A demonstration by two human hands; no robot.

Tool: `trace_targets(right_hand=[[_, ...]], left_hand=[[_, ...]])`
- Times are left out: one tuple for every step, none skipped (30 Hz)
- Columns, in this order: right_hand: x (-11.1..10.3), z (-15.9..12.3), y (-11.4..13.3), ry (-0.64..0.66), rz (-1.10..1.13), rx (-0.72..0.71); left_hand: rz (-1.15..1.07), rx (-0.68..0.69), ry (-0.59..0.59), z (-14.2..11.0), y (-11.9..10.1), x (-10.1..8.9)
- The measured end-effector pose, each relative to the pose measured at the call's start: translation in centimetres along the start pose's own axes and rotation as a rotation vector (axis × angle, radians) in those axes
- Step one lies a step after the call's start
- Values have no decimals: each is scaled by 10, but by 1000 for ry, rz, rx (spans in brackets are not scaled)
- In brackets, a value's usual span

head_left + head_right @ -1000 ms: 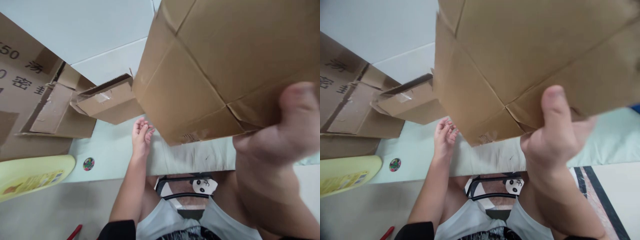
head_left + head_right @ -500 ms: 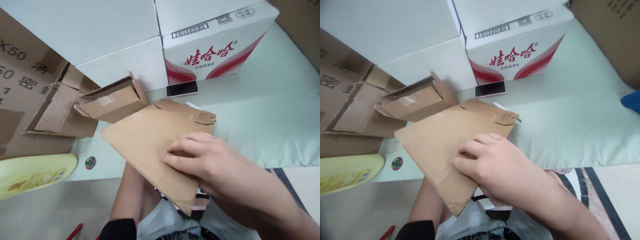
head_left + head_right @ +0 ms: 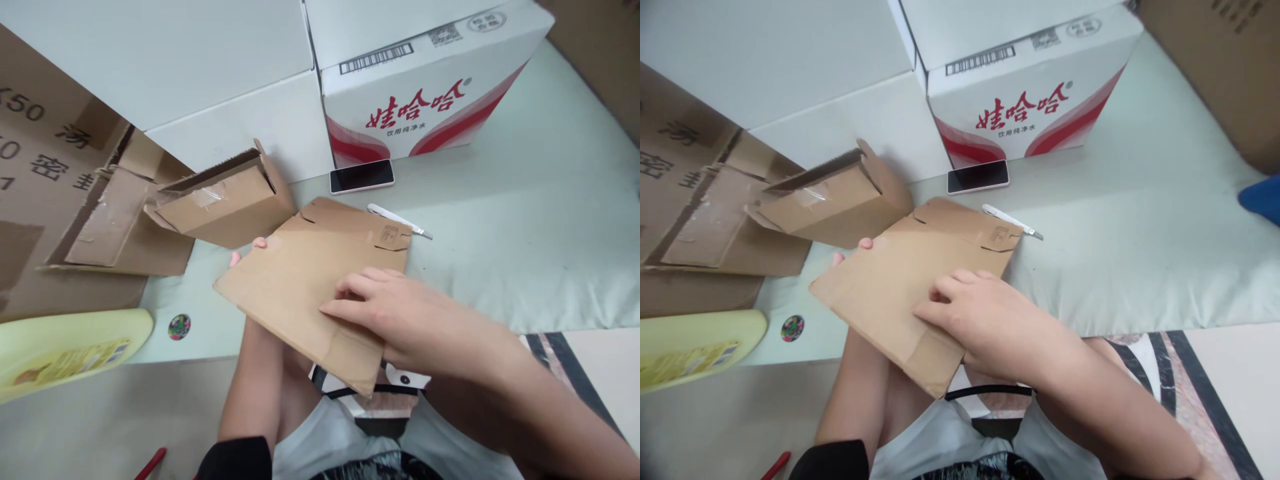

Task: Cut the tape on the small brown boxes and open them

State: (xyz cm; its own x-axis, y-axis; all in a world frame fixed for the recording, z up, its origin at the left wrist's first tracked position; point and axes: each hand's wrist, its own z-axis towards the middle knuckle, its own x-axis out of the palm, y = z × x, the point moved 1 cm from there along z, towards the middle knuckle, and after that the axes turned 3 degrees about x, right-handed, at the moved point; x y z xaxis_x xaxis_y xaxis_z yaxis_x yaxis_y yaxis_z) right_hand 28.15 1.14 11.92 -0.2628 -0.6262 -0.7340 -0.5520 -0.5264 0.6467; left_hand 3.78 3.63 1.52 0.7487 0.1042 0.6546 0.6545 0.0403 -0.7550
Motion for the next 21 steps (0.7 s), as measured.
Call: trace_targets(right_hand=[[0,0,-1,-1,3,9],[0,0,-1,-1,7,12],[0,-1,-2,5,12,10],[-1,-2,-1,14,22,8],[-3,-4,-1,28,38,7],[-4,-6,-1,48,57,9],[-7,-8,-1,61,79,11],[-9,-9,-1,61,98,16],[-11,-10,-2,35,111,27],[-14,-11,-4,-23,114,44],[-16,-11,-7,-112,107,71],[-18,-11,-11,-225,94,113],[-19,-9,-15,-346,79,170],[-19,-8,-20,-456,64,239],[-19,-6,-25,-540,53,312],[-18,-3,-30,-590,44,382],[-16,0,-34,-607,35,443],[-15,3,-38,-599,27,491],[-13,6,-41,-572,16,528],[-11,8,-43,-528,7,554],[-10,10,-44,-479,1,571]], left_hand=[[-70,-28,-4,0,-2,0],[-118,-50,-11,0,-3,0],[-129,-60,-22,0,-4,1],[-130,-63,-32,0,-5,3],[-130,-61,-40,-1,-5,5],[-130,-53,-46,-1,-5,6],[-125,-40,-49,-2,-5,7],[-115,-30,-51,-2,-5,8],[-101,-24,-57,-3,-6,7],[-87,-19,-68,-2,-7,6],[-76,-19,-81,-2,-7,5],[-68,-20,-96,-1,-8,3],[-62,-23,-109,0,-9,1],[-59,-26,-120,1,-10,-1],[-53,-31,-126,2,-10,-2],[-46,-35,-129,3,-10,-3],[-41,-39,-128,4,-10,-4],[-36,-40,-125,4,-10,-4],[-37,-40,-123,4,-10,-3],[-42,-33,-128,3,-9,-3],[-49,-19,-138,2,-9,-3]])
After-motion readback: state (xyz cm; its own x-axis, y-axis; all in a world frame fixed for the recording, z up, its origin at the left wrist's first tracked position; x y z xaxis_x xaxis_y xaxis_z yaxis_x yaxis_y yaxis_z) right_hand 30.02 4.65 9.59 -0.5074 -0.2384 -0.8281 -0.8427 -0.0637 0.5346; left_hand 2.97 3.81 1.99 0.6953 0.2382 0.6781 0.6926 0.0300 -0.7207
